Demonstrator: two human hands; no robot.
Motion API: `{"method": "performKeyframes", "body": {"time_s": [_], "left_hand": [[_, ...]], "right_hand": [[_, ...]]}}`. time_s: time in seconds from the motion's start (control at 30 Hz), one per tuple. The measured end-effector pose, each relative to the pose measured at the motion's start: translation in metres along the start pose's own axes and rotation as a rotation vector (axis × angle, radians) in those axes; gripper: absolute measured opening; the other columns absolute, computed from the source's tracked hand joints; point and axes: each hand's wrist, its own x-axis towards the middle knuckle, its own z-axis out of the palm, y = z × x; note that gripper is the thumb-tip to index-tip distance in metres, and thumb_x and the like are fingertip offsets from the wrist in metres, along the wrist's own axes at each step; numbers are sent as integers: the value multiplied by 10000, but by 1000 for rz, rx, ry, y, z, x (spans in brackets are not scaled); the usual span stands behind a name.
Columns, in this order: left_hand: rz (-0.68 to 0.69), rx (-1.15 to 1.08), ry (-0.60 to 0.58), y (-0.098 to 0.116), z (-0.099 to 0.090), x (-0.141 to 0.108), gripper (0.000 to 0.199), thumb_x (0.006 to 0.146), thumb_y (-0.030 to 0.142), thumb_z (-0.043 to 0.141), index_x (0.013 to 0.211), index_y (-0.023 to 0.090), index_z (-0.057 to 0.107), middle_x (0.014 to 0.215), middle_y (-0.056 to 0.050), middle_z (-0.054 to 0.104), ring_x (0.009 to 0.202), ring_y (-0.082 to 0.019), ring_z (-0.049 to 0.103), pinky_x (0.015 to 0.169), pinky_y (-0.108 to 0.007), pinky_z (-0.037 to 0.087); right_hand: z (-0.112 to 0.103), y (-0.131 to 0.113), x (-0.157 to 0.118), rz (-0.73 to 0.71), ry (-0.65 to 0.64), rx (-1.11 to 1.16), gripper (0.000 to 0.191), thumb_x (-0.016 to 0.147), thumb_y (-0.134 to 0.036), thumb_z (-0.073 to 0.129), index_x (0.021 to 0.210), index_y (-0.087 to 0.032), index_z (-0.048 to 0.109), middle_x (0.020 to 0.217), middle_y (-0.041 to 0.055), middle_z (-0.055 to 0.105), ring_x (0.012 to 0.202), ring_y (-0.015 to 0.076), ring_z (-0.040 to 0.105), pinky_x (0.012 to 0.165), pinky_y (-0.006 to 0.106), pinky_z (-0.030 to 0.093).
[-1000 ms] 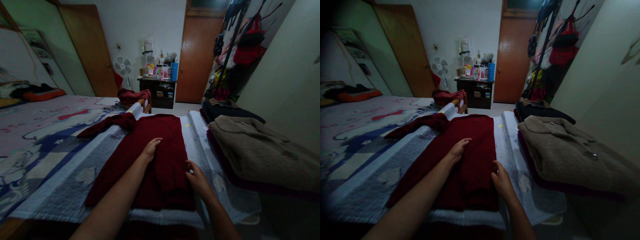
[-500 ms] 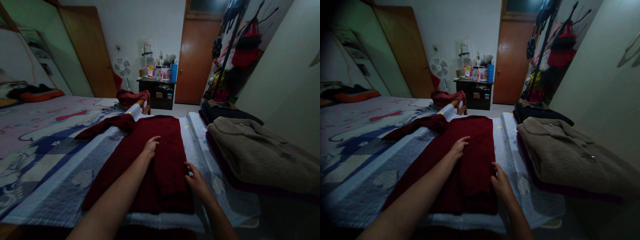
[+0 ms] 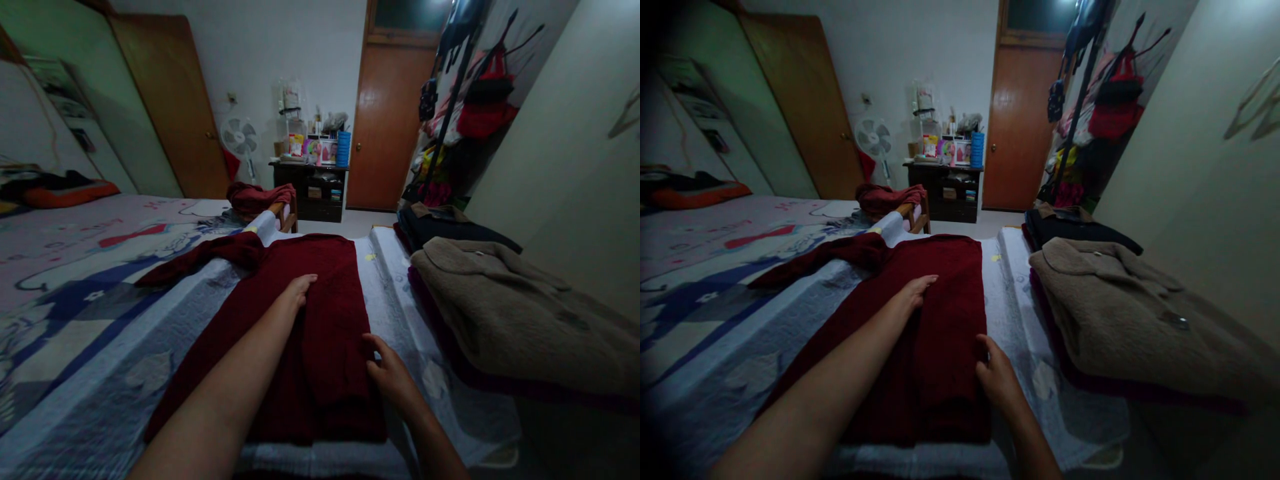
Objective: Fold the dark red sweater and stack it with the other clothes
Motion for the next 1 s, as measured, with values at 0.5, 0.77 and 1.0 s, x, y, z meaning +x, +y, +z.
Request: {"method": "performKeyframes", "body": {"time_s": [0.5,0.77,1.0], "left_hand": [[420,846,364,-10,-5,16,271,822,253,562,1070,186,649,1231,-129,623,1216,-267,523,1025,-370,374],[395,1197,264,7,18,25,213,794,325,613,926,172,681,1075,-150,697,1047,-289,633,893,-358,452],[509,1171,260,0,19,21,284,760,197,641,1042,227,631,1161,-81,657,1087,-229,600,930,-299,416]], "right_hand": [[1,1,-1,28,-11,46,568,675,-222,553,1242,-196,561,1277,72,608,1170,230,571,1043,380,419],[0,0,-4,-4,-34,95,576,698,-168,491,1269,-221,537,1270,52,608,1143,204,589,1006,364,457],[-10,-1,6,-100,-42,-255,476,731,-177,510,1199,-184,600,1196,89,631,1139,225,570,1037,378,405]]}}
